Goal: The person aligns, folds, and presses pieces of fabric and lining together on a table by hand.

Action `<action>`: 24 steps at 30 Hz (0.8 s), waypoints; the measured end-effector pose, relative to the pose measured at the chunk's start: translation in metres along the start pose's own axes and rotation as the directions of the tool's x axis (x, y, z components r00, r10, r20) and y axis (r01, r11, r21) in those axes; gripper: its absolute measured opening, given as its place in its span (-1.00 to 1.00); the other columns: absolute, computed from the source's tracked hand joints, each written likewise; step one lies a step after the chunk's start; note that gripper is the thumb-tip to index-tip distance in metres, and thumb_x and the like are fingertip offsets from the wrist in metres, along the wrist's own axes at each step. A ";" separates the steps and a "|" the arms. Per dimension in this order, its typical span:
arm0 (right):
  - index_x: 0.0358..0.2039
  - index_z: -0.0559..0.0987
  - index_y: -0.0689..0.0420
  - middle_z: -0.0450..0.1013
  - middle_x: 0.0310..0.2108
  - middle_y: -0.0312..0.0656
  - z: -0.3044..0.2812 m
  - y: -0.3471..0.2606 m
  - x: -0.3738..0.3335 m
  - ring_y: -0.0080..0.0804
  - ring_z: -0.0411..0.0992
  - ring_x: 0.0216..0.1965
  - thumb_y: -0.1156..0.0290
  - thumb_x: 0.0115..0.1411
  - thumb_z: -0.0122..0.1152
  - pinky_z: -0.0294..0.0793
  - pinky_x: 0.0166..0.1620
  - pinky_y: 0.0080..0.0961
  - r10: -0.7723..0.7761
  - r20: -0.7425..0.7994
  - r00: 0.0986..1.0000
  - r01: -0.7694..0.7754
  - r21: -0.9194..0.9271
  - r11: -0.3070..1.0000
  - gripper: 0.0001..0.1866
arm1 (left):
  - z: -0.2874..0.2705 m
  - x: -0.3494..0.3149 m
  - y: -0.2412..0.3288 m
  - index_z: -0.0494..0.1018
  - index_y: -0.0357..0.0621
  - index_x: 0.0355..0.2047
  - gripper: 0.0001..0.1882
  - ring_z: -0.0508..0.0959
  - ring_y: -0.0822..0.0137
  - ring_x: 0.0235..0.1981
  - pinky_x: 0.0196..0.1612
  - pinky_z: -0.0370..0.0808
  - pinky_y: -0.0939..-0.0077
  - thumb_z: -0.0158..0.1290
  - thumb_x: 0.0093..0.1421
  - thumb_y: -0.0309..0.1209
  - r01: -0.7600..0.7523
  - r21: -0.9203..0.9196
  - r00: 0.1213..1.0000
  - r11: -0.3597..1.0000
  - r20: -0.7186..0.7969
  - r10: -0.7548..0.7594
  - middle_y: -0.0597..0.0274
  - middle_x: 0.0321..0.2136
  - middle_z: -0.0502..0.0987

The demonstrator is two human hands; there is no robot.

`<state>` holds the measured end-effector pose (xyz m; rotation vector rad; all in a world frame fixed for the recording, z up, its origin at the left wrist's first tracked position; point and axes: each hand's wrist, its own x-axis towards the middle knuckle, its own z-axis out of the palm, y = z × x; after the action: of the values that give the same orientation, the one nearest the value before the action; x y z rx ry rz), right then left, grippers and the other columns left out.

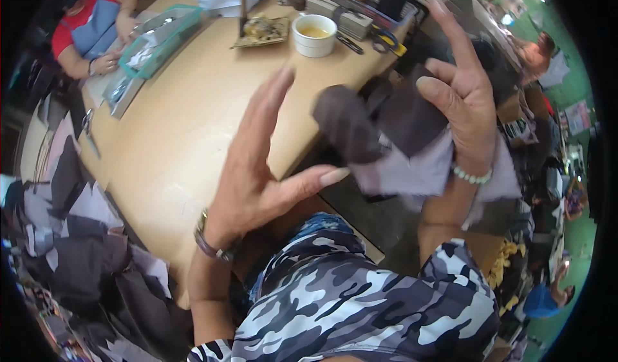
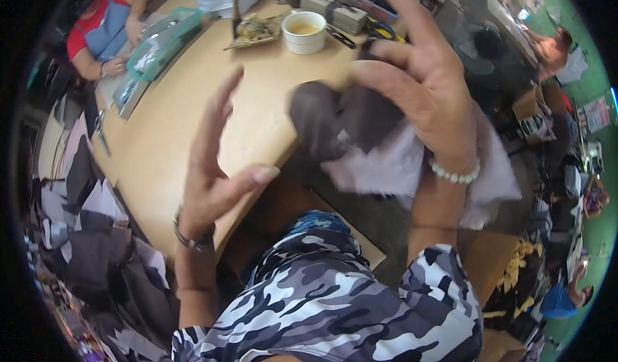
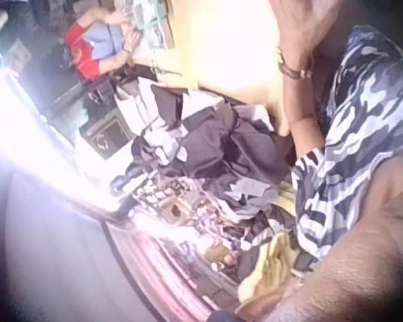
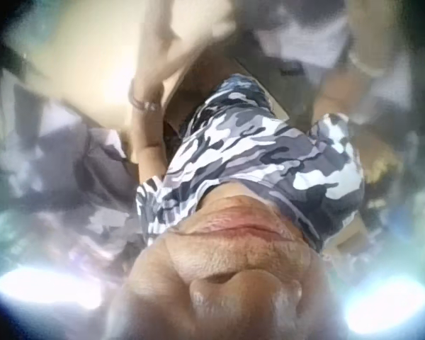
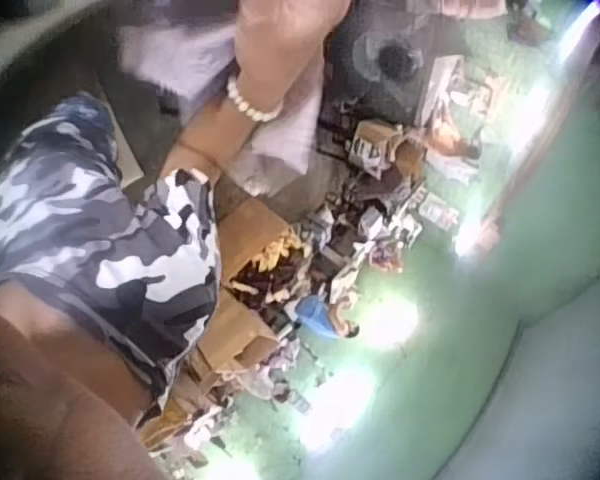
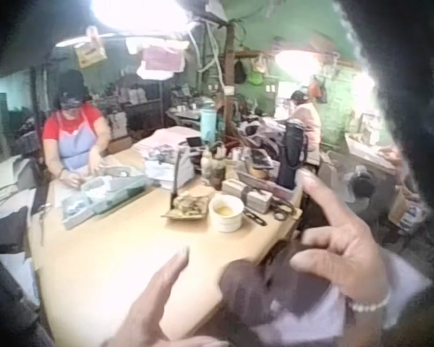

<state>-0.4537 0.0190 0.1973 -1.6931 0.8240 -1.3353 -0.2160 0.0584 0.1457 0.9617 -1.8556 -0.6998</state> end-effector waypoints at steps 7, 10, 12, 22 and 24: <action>0.26 0.02 0.24 0.44 -0.27 -0.13 0.053 -0.058 0.070 -0.63 0.37 -0.35 0.57 0.04 0.22 0.37 -0.30 -0.77 -0.079 0.591 0.803 -0.060 0.213 0.975 -0.19 | -0.065 0.052 0.045 0.16 -0.32 0.15 -0.02 0.36 0.23 0.05 0.11 0.24 0.41 0.37 -0.24 -0.18 -0.005 -0.498 0.995 0.867 0.084 0.054 0.00 -0.02 0.38; 0.26 0.00 0.24 0.46 -0.29 -0.08 0.062 -0.072 0.093 -0.58 0.42 -0.32 0.59 0.06 0.20 0.41 -0.28 -0.73 -0.111 0.701 0.705 -0.063 0.217 0.974 -0.20 | -0.074 0.047 0.037 0.24 -0.32 0.10 -0.10 0.42 0.32 -0.06 0.03 0.31 0.48 0.37 -0.22 -0.20 -0.003 -0.535 0.987 0.845 0.134 0.088 0.08 -0.10 0.45; 0.26 -0.01 0.24 0.48 -0.30 -0.05 0.067 -0.086 0.107 -0.54 0.44 -0.31 0.61 0.07 0.18 0.43 -0.27 -0.70 -0.113 0.758 0.642 -0.055 0.192 0.980 -0.20 | -0.087 0.042 0.039 0.45 -0.31 -0.12 -0.62 0.40 0.64 -0.24 -0.16 0.36 0.69 0.21 0.06 -0.41 0.131 -0.485 0.927 0.865 0.368 0.066 0.45 -0.32 0.50; 0.24 0.12 0.22 0.37 -0.01 -0.08 0.077 -0.024 0.180 -0.48 0.37 -0.06 0.54 -0.13 0.37 0.34 0.03 -0.59 0.146 0.887 0.438 0.146 -0.230 0.962 -0.10 | -0.192 0.030 0.026 0.46 -0.27 -0.11 -0.65 0.43 0.61 -0.31 -0.18 0.40 0.71 0.17 0.08 -0.44 0.332 0.156 0.942 0.930 -0.003 -0.336 0.42 -0.32 0.51; 0.21 0.15 0.27 0.38 -0.03 -0.03 0.069 -0.006 0.202 -0.44 0.39 -0.08 0.53 -0.12 0.35 0.34 0.03 -0.58 0.097 0.852 0.514 0.282 -0.275 0.919 -0.14 | -0.214 0.034 0.006 0.47 -0.29 -0.17 -0.64 0.43 0.61 -0.36 -0.23 0.41 0.70 0.21 0.00 -0.44 0.304 0.313 0.929 0.900 0.114 -0.353 0.41 -0.36 0.50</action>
<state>-0.3405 -0.1397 0.2848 -2.3998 0.3755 -0.2057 -0.0357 0.0173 0.2585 1.4749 -2.0014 -0.7389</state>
